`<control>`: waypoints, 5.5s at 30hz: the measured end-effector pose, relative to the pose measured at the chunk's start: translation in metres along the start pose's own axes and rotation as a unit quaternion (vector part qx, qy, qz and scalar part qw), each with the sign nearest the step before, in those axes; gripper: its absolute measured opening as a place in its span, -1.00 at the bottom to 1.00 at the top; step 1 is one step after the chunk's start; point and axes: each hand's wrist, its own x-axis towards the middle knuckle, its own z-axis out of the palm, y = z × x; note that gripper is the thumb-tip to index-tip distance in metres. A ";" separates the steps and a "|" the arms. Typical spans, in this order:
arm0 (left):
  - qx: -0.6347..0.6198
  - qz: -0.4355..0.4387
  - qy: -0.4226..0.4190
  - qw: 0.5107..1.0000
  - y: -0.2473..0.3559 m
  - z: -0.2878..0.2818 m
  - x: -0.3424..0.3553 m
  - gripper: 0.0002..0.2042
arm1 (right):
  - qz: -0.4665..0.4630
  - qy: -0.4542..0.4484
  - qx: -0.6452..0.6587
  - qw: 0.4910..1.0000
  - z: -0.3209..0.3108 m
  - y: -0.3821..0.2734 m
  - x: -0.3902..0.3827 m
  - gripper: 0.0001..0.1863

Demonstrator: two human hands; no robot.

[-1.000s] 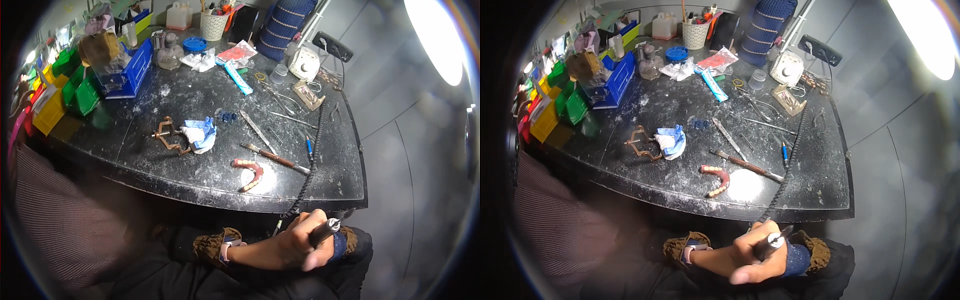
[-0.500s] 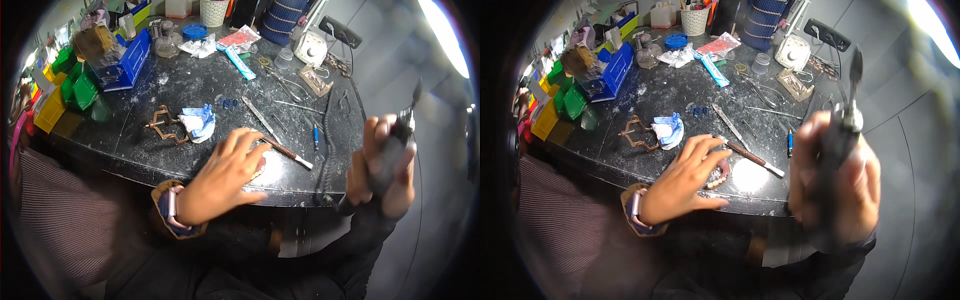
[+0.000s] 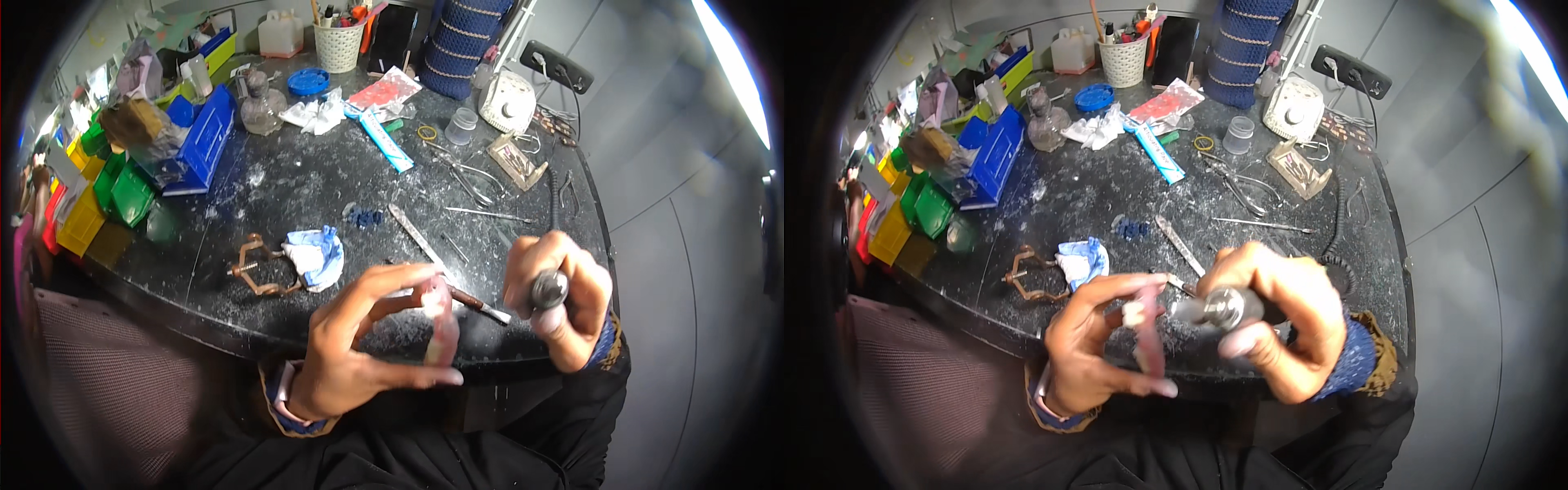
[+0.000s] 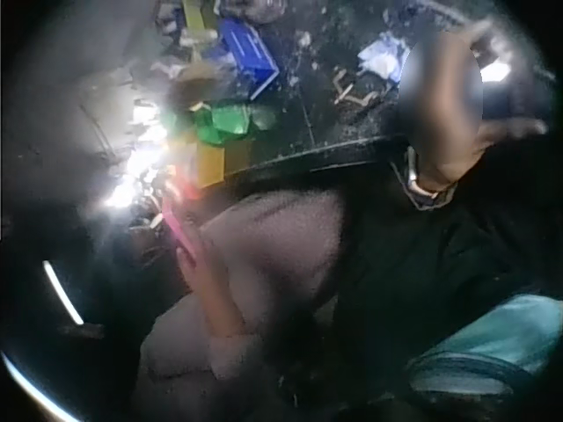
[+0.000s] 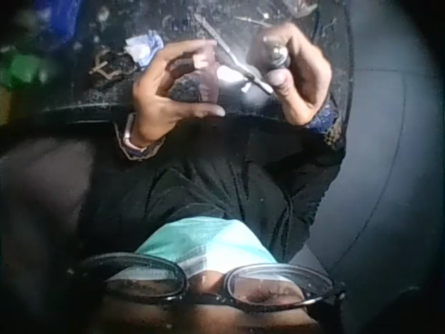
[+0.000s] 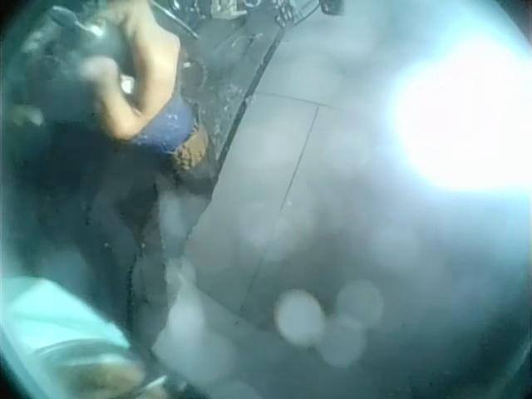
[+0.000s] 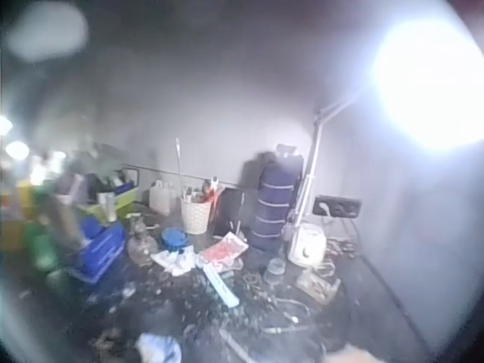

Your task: The person separates a denture from its dental cast using a knife, then trims and grinds the denture edges using a rotary tool.

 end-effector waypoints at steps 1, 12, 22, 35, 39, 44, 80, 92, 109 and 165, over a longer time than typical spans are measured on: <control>0.018 0.034 -0.001 0.999 0.000 0.000 -0.001 -0.07 | 0.004 0.000 0.016 1.000 0.003 0.000 0.001 -0.64; -0.018 0.131 0.087 0.987 -0.011 0.013 0.011 -0.35 | -0.072 -0.086 -0.051 0.992 0.009 0.046 0.006 -0.47; -0.023 0.156 0.078 0.984 -0.017 0.005 0.014 -0.48 | -0.008 -0.139 -0.036 0.990 0.011 0.045 0.005 -0.51; -0.037 0.150 0.075 0.985 -0.017 0.006 0.014 -0.45 | -0.067 -0.134 -0.066 0.987 0.014 0.044 0.008 -0.41; -0.042 0.154 0.068 0.985 -0.016 0.007 0.014 -0.45 | -0.062 -0.135 -0.060 0.987 0.013 0.043 0.006 -0.54; -0.068 0.150 0.057 0.985 -0.015 0.008 0.015 -0.48 | -0.118 -0.108 -0.095 0.983 0.013 0.044 0.008 -0.49; -0.077 0.138 0.030 0.987 -0.022 0.005 0.014 -0.44 | -0.176 -0.057 -0.250 0.950 0.002 0.039 0.014 -0.38; -0.045 0.103 0.037 0.993 -0.015 0.008 0.011 -0.42 | -0.198 -0.096 -0.320 0.922 -0.003 0.031 0.014 -0.40; -0.121 0.066 0.024 0.990 -0.019 0.003 0.010 -0.33 | -0.145 -0.103 -0.248 0.952 -0.001 0.038 0.017 -0.35; 0.074 0.155 0.190 0.967 -0.023 0.012 0.013 -0.49 | -0.003 -0.059 -0.001 0.998 0.015 0.021 0.013 -0.81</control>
